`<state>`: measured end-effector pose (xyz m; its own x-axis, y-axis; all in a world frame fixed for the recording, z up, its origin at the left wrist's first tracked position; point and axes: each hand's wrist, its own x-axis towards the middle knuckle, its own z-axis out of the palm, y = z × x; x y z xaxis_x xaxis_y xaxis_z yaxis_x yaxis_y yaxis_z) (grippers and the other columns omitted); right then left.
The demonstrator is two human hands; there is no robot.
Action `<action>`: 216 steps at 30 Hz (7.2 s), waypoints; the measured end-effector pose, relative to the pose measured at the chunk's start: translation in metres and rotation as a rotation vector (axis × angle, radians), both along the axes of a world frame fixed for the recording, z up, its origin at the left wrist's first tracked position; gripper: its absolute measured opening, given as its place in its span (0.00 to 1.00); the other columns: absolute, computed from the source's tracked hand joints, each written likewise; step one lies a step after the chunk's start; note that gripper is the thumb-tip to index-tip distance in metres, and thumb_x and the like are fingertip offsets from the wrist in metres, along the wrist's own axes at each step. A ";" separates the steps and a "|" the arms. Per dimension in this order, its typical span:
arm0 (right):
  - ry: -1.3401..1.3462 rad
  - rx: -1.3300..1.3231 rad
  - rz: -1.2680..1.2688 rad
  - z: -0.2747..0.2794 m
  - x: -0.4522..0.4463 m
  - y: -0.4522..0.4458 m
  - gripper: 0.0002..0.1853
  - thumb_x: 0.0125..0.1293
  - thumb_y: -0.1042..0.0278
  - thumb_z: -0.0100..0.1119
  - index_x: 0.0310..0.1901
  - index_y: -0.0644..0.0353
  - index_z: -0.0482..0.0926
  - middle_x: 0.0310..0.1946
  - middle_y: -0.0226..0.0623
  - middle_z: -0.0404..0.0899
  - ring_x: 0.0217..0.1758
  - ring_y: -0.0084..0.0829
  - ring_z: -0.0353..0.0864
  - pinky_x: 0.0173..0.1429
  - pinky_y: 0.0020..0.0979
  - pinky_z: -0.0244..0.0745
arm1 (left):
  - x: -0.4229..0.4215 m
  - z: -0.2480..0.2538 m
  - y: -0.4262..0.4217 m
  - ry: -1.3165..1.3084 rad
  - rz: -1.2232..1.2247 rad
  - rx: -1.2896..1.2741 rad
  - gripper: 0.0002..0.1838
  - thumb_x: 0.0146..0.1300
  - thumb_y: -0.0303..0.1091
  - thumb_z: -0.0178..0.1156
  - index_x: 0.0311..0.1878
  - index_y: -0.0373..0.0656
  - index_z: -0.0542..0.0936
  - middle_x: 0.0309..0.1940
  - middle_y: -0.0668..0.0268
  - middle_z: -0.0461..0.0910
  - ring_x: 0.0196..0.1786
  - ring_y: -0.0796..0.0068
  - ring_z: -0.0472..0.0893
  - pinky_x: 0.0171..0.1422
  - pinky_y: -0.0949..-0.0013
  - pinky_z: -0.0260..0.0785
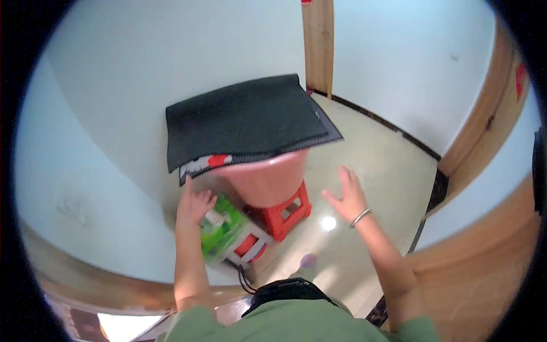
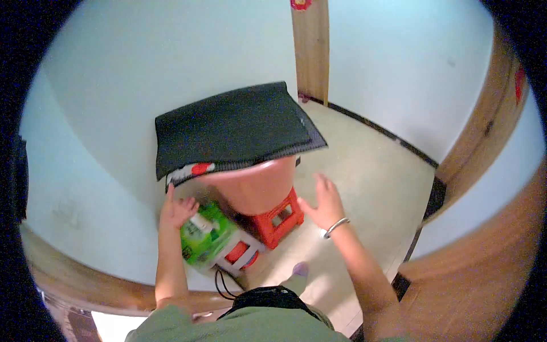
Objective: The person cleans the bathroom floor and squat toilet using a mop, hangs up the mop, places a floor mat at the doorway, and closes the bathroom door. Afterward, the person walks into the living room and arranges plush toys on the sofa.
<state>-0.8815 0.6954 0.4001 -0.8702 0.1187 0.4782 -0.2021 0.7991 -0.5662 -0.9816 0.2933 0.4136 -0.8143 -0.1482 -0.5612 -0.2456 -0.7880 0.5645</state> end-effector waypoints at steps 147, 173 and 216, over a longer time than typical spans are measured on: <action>-1.007 1.074 1.429 -0.400 0.006 0.316 0.15 0.57 0.62 0.54 0.43 0.61 0.79 0.30 0.40 0.82 0.31 0.30 0.83 0.41 0.30 0.77 | 0.886 0.111 0.557 -2.993 1.234 -2.199 0.54 0.39 0.59 0.70 0.59 0.27 0.58 0.52 0.42 0.68 0.50 0.46 0.71 0.52 0.41 0.59; -1.593 0.806 1.876 -0.255 0.184 0.164 0.14 0.65 0.67 0.54 0.50 0.61 0.73 0.41 0.36 0.78 0.37 0.26 0.80 0.37 0.26 0.76 | 0.791 0.079 0.619 -1.944 1.162 -2.186 0.50 0.46 0.48 0.66 0.69 0.42 0.51 0.67 0.45 0.51 0.68 0.46 0.55 0.66 0.43 0.50; -0.121 -0.993 2.788 0.067 0.715 0.076 0.48 0.56 0.51 0.63 0.68 0.67 0.45 0.67 0.62 0.47 0.69 0.58 0.49 0.70 0.50 0.44 | 0.879 -0.091 0.683 -1.759 1.329 -0.706 0.23 0.52 0.54 0.59 0.30 0.39 0.75 0.24 0.54 0.78 0.30 0.53 0.79 0.34 0.56 0.69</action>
